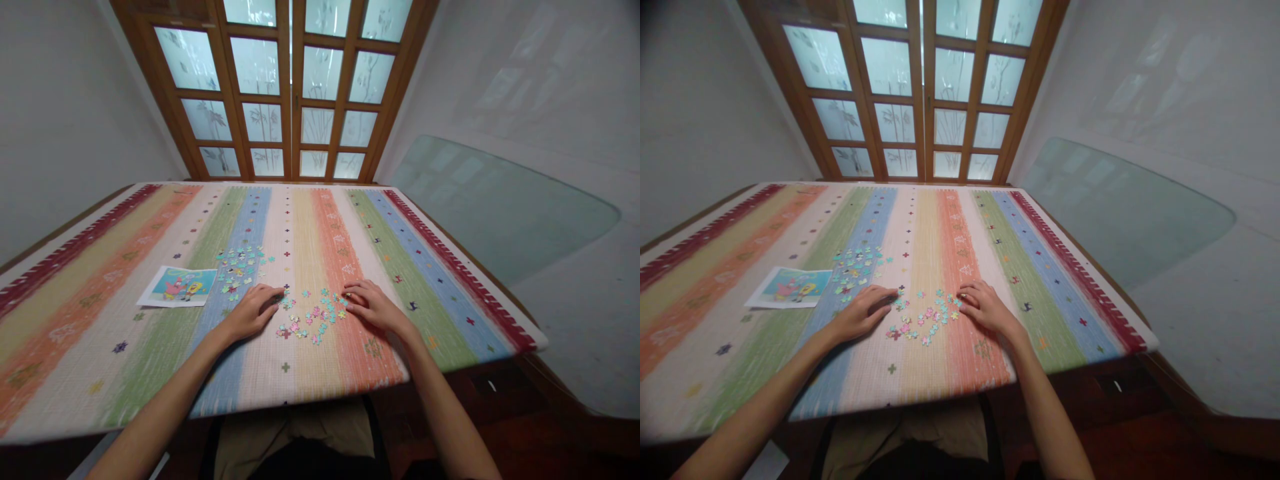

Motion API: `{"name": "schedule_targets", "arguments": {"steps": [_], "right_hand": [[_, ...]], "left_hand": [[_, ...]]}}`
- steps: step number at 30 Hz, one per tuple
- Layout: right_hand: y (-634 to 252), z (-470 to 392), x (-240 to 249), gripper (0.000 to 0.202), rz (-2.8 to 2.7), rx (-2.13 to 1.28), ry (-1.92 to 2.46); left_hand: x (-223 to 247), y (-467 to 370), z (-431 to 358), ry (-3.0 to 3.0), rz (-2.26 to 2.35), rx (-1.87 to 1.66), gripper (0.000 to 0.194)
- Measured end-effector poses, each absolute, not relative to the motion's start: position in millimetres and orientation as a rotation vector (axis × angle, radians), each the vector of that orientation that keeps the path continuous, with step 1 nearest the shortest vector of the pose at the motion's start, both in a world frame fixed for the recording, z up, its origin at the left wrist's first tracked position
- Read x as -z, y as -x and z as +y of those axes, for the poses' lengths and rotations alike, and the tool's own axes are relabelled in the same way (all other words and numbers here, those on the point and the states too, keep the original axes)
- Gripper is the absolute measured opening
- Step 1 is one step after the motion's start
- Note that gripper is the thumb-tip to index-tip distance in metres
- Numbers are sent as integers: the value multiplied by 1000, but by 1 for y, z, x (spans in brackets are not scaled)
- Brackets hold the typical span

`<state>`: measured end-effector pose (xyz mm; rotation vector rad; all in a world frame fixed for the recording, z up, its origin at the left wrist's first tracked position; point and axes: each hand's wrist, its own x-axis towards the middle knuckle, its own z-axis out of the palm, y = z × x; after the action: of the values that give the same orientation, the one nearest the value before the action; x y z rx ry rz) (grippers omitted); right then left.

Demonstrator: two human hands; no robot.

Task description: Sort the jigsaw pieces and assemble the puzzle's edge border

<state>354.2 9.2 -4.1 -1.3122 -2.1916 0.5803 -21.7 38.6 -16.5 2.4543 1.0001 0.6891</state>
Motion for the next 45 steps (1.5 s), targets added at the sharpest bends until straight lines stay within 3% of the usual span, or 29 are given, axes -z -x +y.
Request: {"name": "schedule_targets", "arguments": {"steps": [10, 29, 36, 45], "right_hand": [[-368, 6, 7, 41, -2218, -672, 1235], [-385, 3, 11, 28, -2137, -612, 1281], [-387, -3, 14, 29, -2165, -536, 1311], [-366, -4, 14, 26, -2271, -396, 1283]], "left_hand": [[17, 22, 29, -2480, 962, -660, 35], [16, 21, 27, -2513, 947, -702, 31], [17, 25, 19, -2588, 939, -624, 55], [18, 20, 15, -2623, 951, -580, 51]]}}
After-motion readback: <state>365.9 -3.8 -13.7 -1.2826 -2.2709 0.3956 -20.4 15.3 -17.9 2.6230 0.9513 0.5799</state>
